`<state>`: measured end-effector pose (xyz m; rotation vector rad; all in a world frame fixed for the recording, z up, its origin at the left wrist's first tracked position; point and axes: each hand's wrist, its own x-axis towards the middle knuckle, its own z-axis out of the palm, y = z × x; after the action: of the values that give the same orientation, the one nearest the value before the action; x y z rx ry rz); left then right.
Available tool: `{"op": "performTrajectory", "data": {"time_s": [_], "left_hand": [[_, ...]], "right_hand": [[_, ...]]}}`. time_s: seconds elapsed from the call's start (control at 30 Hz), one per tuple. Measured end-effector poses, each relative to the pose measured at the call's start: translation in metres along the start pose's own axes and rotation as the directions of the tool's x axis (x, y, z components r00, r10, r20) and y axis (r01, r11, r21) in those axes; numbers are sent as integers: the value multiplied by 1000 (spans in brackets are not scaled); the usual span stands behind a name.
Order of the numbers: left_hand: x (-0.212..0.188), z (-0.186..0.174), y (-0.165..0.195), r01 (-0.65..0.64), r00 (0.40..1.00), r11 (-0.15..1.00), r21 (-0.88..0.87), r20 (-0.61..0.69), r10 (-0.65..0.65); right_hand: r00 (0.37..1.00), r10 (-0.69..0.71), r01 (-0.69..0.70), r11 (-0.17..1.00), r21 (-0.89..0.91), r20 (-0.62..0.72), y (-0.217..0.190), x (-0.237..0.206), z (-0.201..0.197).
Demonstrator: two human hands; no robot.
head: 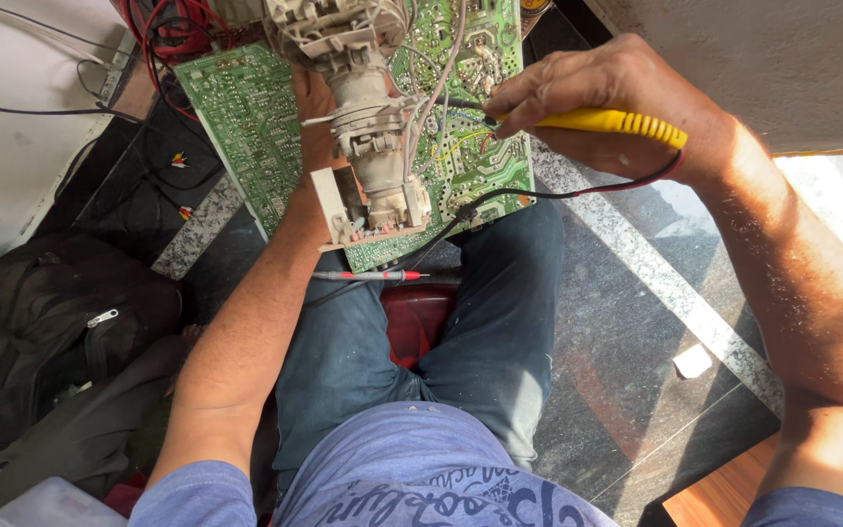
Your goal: The person sits on a low stool and solders a green circuit board resting on their lap. They use a soldering iron in their right hand and apply solder wire with their left hand to various connection points on the board.
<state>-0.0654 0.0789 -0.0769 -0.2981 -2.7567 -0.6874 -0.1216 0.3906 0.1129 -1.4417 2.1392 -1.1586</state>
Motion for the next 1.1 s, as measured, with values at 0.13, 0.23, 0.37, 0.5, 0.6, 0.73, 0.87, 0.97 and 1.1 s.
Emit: {"op": "performTrajectory", "data": {"time_s": [0.13, 0.23, 0.37, 0.5, 0.6, 0.73, 0.87, 0.97, 1.1], "left_hand": [[2, 2, 0, -14, 997, 996, -92, -79, 6], [4, 2, 0, -7, 996, 999, -32, -90, 4], [9, -1, -2, -79, 997, 994, 75, -6, 80], [9, -1, 1, -44, 998, 999, 16, -44, 45], [5, 0, 3, 21, 999, 998, -55, -41, -23], [6, 0, 1, 30, 998, 998, -56, -47, -33], [7, -1, -3, -27, 999, 999, 19, 23, 26], [6, -1, -4, -6, 1000, 999, -38, 24, 7], [5, 0, -4, 12, 1000, 1000, -23, 9, -12]], "right_hand": [[997, -28, 31, 998, -48, 66, -8, 8, -1], [995, -57, 62, 995, -73, 78, -13, 10, -1], [1000, -11, 12, 998, -57, 17, -11, 7, -1], [999, 24, -24, 1000, 9, -37, -4, 1, 0], [998, 43, -42, 999, 26, -43, 3, -4, 0], [999, 35, -33, 998, 52, -33, 11, -6, 0], [1000, 24, -24, 998, 56, -9, 16, -4, -3], [999, 41, -42, 995, 88, 20, 13, -1, -5], [999, -18, 18, 1000, -5, 27, 4, 4, -1]]}}
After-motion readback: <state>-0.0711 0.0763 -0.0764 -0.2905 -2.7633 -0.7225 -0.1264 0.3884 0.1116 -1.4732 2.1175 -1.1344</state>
